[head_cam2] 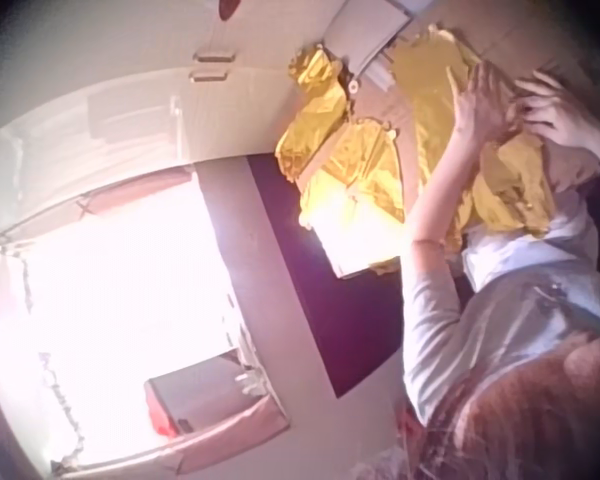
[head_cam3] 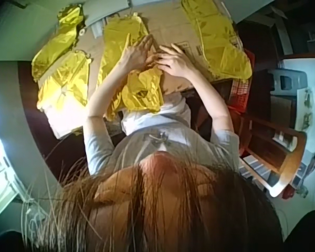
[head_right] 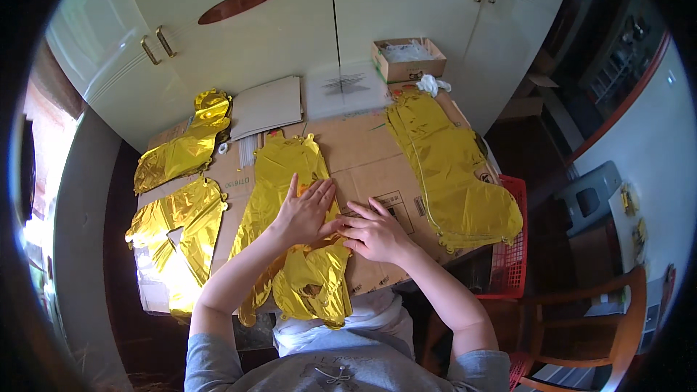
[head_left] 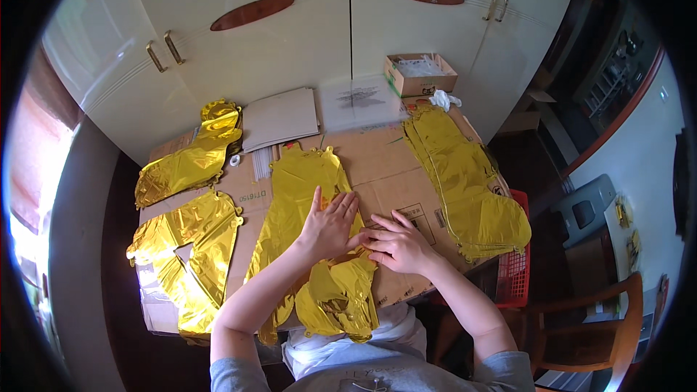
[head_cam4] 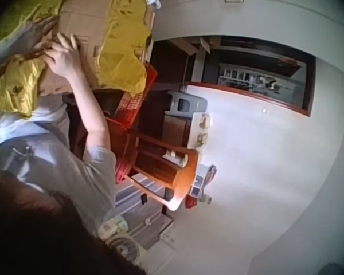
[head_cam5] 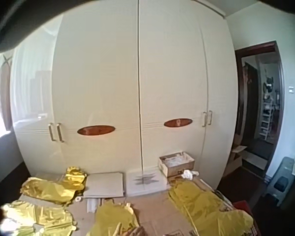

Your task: Flattening and folding gold-colored foil balloons on a cardboard workspace.

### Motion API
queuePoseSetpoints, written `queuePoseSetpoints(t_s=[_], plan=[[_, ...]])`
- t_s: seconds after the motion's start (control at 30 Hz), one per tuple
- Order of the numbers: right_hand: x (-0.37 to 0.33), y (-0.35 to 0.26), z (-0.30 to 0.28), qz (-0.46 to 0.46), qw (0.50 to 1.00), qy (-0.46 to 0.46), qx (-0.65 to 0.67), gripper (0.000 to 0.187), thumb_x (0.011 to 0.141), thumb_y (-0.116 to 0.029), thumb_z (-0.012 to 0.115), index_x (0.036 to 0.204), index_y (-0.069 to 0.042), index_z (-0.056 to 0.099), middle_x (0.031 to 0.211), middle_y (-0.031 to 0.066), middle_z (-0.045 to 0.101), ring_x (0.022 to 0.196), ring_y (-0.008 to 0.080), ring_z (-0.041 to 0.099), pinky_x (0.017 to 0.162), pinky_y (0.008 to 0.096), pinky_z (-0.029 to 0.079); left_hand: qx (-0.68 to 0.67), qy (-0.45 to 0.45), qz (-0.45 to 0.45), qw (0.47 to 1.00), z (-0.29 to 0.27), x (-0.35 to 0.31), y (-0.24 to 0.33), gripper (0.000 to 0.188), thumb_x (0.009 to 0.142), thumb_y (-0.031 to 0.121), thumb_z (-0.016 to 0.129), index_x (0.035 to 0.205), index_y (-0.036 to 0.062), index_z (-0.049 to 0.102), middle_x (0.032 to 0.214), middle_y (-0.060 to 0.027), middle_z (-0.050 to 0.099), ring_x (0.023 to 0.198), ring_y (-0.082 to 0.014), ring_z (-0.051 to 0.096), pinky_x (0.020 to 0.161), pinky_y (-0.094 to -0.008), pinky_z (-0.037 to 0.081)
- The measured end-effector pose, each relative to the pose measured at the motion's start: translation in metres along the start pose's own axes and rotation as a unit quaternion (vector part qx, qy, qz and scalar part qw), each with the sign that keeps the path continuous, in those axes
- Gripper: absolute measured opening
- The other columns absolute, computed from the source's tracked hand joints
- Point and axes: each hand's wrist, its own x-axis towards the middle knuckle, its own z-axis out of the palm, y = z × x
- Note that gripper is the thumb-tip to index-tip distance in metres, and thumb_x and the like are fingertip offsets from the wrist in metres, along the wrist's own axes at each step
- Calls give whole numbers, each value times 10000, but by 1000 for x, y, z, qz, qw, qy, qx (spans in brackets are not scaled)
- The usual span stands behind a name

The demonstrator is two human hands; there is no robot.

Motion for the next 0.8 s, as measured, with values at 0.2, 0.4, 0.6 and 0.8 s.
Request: queuePoseSetpoints(t_s=[0.2, 0.4, 0.6, 0.8], plan=[[1, -1, -2, 1, 1000, 3, -1, 303, 872, -368, 651, 1091, -174, 731, 1240, -15, 654, 1317, 243, 473, 1117, 538, 282, 31, 1, -45, 998, 6, 11, -1, 872, 922, 663, 321, 1441, -37, 363, 1501, -163, 385, 1399, -271, 363, 1131, -655, 111], [1, 0, 0, -3, 1000, -1, -8, 310, 871, -366, 653, 1102, -174, 728, 1264, -9, 641, 1315, 241, 474, 1116, 549, 279, 2, -11, -81, 997, 2, 26, -11, 899, 909, 699, 299, 1439, -23, 377, 1504, -145, 388, 1411, -243, 347, 1140, -646, 105], [0, -1, 0, -3, 1000, 0, -3, 312, 876, -370, 649, 1104, -173, 729, 1273, -4, 637, 1318, 240, 474, 1122, 554, 269, -12, -39, -114, 993, 0, 44, -31, 863, 901, 671, 370, 1454, 8, 364, 1514, -109, 379, 1417, -227, 331, 1146, -633, 121], [-7, -2, -4, -25, 1000, -8, -2, 288, 884, -347, 645, 1102, -179, 729, 1301, -14, 623, 1330, 242, 466, 1118, 563, 275, -13, -78, -106, 991, -5, 51, -46, 1071, 753, 767, 520, 1493, 29, 289, 1557, -82, 304, 1448, -231, 264, 1148, -633, 124]])
